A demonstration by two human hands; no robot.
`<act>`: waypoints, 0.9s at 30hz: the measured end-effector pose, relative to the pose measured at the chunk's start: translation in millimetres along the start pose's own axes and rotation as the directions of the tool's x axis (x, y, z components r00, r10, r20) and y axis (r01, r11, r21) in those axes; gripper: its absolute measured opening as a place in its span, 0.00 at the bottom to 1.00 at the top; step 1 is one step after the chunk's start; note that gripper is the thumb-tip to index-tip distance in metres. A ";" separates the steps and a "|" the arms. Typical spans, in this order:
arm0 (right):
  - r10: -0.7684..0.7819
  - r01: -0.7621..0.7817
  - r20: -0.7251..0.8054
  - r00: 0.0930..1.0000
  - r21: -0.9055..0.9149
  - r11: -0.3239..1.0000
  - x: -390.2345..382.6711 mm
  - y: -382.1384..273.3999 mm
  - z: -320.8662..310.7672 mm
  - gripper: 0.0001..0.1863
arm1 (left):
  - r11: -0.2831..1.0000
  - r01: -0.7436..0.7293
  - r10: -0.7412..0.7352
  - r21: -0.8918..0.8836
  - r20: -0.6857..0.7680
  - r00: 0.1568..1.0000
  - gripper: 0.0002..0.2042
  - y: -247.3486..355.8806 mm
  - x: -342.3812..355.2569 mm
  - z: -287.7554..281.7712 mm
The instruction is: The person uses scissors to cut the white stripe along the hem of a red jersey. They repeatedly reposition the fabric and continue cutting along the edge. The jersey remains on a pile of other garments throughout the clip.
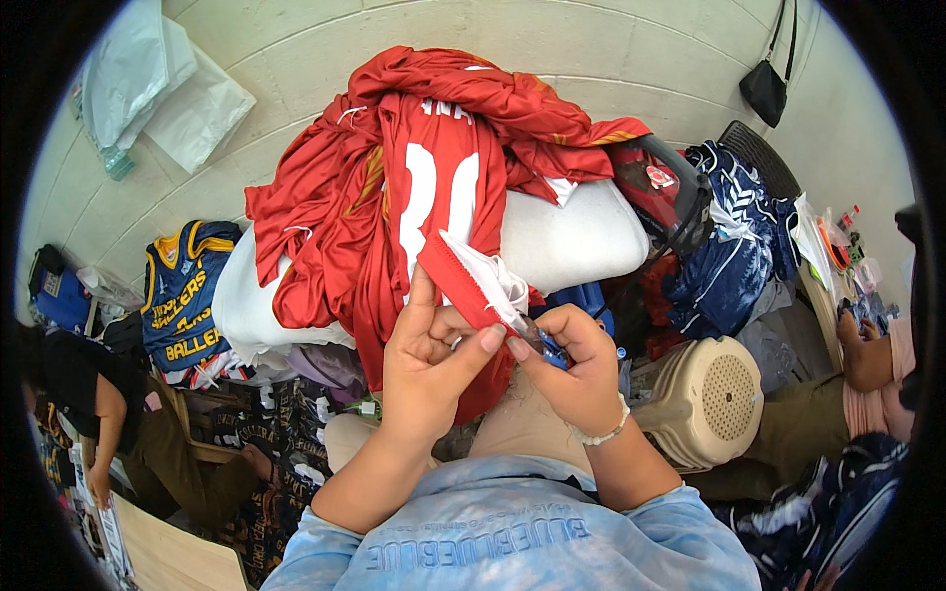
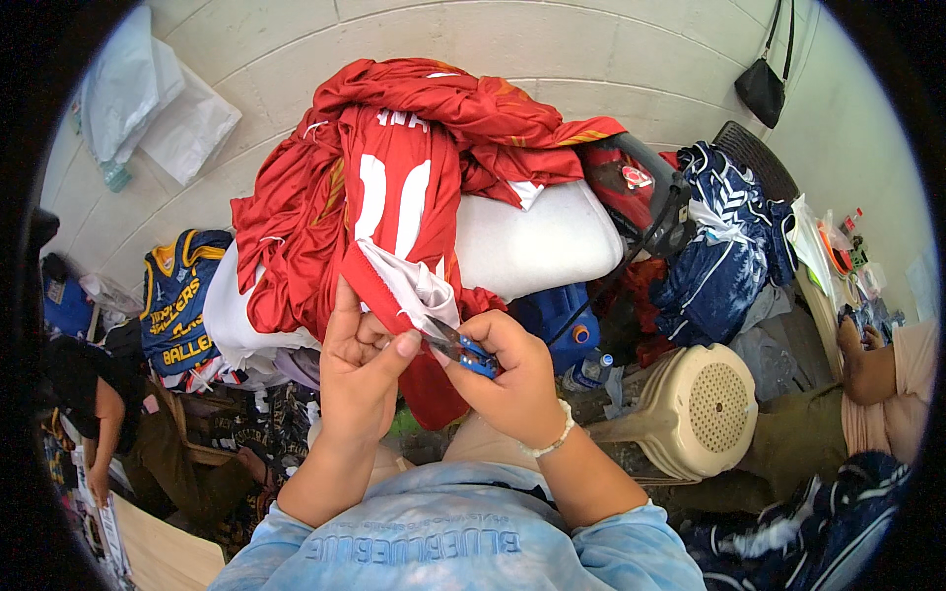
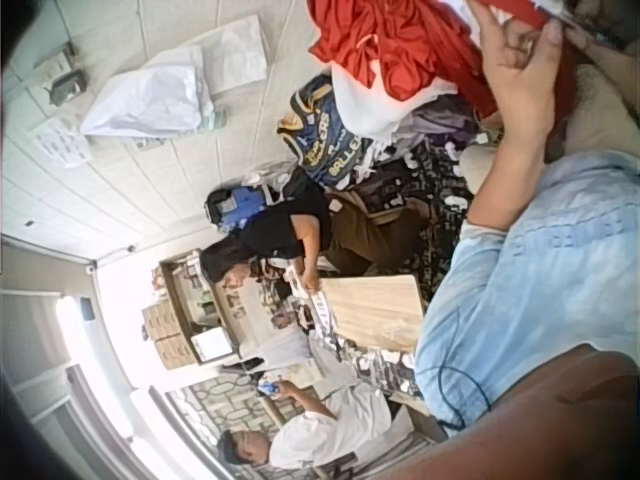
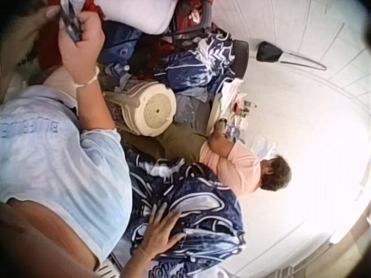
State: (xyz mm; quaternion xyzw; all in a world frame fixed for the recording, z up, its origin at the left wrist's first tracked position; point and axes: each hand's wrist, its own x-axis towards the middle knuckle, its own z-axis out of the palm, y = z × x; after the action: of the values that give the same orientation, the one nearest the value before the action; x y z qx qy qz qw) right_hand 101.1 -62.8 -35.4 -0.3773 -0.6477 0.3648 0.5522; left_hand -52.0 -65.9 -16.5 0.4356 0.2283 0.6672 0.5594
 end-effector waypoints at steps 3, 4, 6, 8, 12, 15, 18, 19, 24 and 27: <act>0.045 -0.051 0.092 0.995 0.060 0.997 -0.4 4.1 -9.2 0.08 | 0.989 0.051 -0.059 -0.141 -0.051 0.997 0.37 3.2 5.7 1.0; 0.052 -0.062 0.122 0.991 0.086 0.994 -0.6 4.5 -11.1 0.09 | 0.979 0.073 -0.087 -0.190 -0.066 0.994 0.37 4.7 7.1 0.9; 0.057 -0.059 0.016 0.998 0.162 0.985 0.6 6.7 -6.7 0.10 | 0.987 0.068 -0.074 -0.143 -0.039 0.996 0.36 5.3 6.8 2.5; 0.055 -0.031 -0.080 0.995 0.275 0.961 -1.7 5.9 -3.6 0.12 | 0.992 0.054 -0.058 -0.116 -0.032 0.998 0.36 5.7 4.9 2.9; -0.108 0.134 -0.146 0.983 0.185 0.974 -10.6 -0.5 -6.3 0.16 | 0.995 0.007 -0.010 -0.100 -0.032 0.999 0.35 5.9 2.2 0.1; -0.313 0.308 -0.017 0.950 -0.136 0.942 -12.8 -5.7 -12.9 0.19 | 0.995 0.004 -0.007 -0.097 -0.026 1.000 0.36 6.0 0.7 -0.3; -0.311 0.306 0.015 0.950 -0.223 0.925 -11.7 -9.1 -13.2 0.18 | 0.998 0.010 -0.012 -0.068 -0.023 1.000 0.36 7.3 -0.6 0.5; -0.324 0.315 0.000 0.946 -0.228 0.921 -11.1 -9.8 -12.9 0.18 | 0.998 0.014 -0.015 -0.061 -0.024 1.000 0.36 8.0 -1.2 0.5; -0.308 0.297 -0.017 0.951 -0.225 0.928 -9.6 -9.9 -10.7 0.18 | 0.999 -0.002 0.001 -0.036 -0.025 1.000 0.36 8.3 -2.5 -1.7; -0.294 0.281 -0.027 0.955 -0.223 0.933 -9.1 -8.7 -10.0 0.18 | 0.999 -0.009 0.009 -0.049 -0.003 1.000 0.36 7.7 -3.3 -4.0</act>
State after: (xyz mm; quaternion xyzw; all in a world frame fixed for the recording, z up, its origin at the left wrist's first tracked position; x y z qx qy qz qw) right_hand 111.2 -74.3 -30.4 -0.3472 -0.7150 0.1958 0.5744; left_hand -59.6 -70.4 -13.5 0.4218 0.2108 0.6759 0.5665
